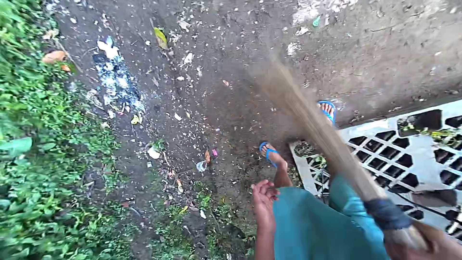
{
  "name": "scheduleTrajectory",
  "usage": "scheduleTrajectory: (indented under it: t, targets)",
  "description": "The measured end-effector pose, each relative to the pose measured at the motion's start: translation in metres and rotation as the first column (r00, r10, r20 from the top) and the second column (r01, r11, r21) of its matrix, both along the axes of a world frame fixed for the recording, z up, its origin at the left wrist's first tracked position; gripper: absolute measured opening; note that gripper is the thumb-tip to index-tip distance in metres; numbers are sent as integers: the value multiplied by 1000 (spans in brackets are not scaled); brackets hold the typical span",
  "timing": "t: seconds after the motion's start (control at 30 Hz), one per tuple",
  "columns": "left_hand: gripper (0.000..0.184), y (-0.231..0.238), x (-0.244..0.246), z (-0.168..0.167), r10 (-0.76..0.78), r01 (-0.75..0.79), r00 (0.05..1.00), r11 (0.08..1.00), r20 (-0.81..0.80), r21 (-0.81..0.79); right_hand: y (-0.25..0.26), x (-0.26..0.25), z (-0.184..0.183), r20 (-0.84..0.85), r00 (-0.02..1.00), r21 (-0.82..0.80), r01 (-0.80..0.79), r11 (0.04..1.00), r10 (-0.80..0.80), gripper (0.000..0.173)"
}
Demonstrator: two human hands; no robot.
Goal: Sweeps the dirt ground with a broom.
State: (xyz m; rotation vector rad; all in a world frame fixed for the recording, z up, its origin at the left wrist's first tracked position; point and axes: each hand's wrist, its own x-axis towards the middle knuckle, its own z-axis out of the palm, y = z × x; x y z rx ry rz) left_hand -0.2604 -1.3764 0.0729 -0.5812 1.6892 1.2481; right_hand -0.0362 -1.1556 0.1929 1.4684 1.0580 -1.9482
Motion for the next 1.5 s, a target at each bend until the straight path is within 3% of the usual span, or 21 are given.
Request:
scheduleTrajectory:
  t: [0.1, 0.17, 0.23, 0.33, 0.37, 0.47, 0.57, 0.63, 0.7, 0.73, 0.83, 0.9, 1.0, 1.07, 1.17, 1.2, 1.23, 1.3, 1.37, 1.43, 1.5]
  targets:
    - [49, -80, 24, -4, 16, -10, 999, 988, 43, -154, -29, -57, -69, 270, 951, 241, -216, 946, 149, 68]
    - [46, -121, 49, -5, 60, -32, 992, 969, 107, -244, -70, -104, -112, 361, 894, 233, -363, 902, 266, 84]
    - [49, -154, 58, -15, 142, -88, 975, 953, 170, -290, -131, -155, -141, 295, 830, 142, -529, 837, 474, 89]
    - [55, -190, 70, -11, 276, -217, 951, 918, 142, -333, -235, -201, -153, -11, 576, -61, -816, 575, 817, 90]
    - [61, -193, 68, -12, 322, -278, 939, 917, 119, -285, -253, -216, -163, -136, 526, -77, -851, 520, 840, 81]
    - [88, -196, 51, -25, 482, -485, 873, 874, 71, 36, -262, -254, -189, -540, 528, -220, -841, 495, 656, 54]
    - [81, -169, 33, -26, 680, -667, 733, 712, 23, 218, -245, -281, -116, -480, 411, -66, -898, 436, 775, 54]
    - [72, -151, 53, -26, 713, -695, 697, 648, 71, 312, -231, -251, -122, -485, 356, 39, -904, 426, 799, 74]
    - [61, -133, 65, -40, 682, -668, 719, 627, 132, 402, -210, -198, -141, -440, 502, 59, -811, 581, 745, 90]
    - [66, -123, 64, -51, 629, -633, 751, 601, 199, 487, -193, -174, -137, -349, 567, 70, -779, 624, 747, 88]
    - [64, -68, 41, -76, 365, -501, 865, 677, 345, 539, -157, -134, -113, 110, 591, 186, -802, 568, 799, 84]
    - [43, -16, 18, -83, 150, -352, 910, 771, 386, 530, -150, -140, -115, 331, 641, 232, -766, 599, 692, 90]
    - [37, 14, -24, -120, -71, -90, 937, 897, 342, 433, -158, -188, -151, 365, 769, 251, -624, 740, 525, 102]
    - [31, -19, -46, -159, -46, -63, 952, 938, 304, 340, -180, -223, -182, 291, 711, 161, -695, 700, 640, 95]
    - [23, -109, -56, -189, 261, -330, 929, 904, 261, 272, -231, -255, -220, -13, 420, 163, -894, 416, 907, 80]
    - [24, -129, -62, -182, 348, -410, 902, 876, 255, 252, -241, -265, -218, -92, 333, 163, -925, 344, 939, 77]
    - [21, -139, -68, -169, 417, -460, 882, 862, 219, 212, -243, -274, -207, -130, 319, 138, -932, 336, 939, 75]
    - [20, -134, -78, -137, 404, -411, 911, 906, 83, 101, -233, -269, -190, -124, 508, 63, -853, 518, 852, 83]
    - [39, -103, -75, -108, 302, -301, 953, 951, 4, 67, -211, -245, -180, -94, 652, 84, -748, 659, 752, 86]
    - [34, -75, -51, -80, 179, -188, 982, 967, 66, 175, -204, -209, -143, 27, 758, 148, -648, 747, 652, 89]
    - [38, -52, -23, -53, -15, -71, 970, 936, 241, 344, -211, -174, -98, 231, 829, 252, -557, 791, 510, 91]
